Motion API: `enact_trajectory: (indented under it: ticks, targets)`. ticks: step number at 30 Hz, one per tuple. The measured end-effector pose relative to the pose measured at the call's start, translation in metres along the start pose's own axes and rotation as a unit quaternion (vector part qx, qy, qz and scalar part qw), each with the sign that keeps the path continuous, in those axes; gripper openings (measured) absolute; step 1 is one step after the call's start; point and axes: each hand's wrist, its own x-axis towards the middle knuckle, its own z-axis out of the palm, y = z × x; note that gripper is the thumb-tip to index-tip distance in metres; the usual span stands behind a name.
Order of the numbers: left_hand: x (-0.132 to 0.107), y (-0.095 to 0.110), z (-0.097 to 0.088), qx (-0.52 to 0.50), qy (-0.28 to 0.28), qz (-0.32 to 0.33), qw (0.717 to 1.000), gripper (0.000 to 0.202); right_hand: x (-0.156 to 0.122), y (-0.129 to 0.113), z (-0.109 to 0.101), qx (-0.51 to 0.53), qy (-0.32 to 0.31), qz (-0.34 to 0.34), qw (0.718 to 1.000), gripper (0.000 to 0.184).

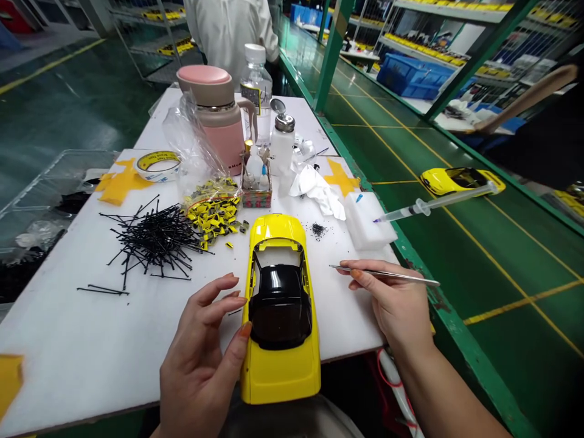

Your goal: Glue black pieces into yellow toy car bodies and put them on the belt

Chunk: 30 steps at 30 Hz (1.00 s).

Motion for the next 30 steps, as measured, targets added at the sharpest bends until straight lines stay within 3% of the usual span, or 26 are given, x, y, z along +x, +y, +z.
enact_trajectory:
  ticks: [13,21,25,30]
  targets:
    - [0.000,0.000,0.001,0.003,-0.003,-0.007,1.000,0.026,-0.007,-0.003,0.005,-0.017,0.003,-0.032,0.999,0.007]
    - [-0.001,0.001,0.000,0.018,-0.003,-0.019,1.000,0.024,-0.022,-0.017,0.029,0.177,0.033,0.119,0.976,0.013]
    - [-0.003,-0.001,-0.002,0.018,-0.002,-0.030,0.999,0.022,-0.027,-0.019,0.038,0.184,0.051,0.146,0.971,0.019]
    - [-0.004,-0.003,-0.003,0.002,0.000,-0.045,0.999,0.022,-0.034,-0.016,0.034,0.156,0.045,0.155,0.975,0.024]
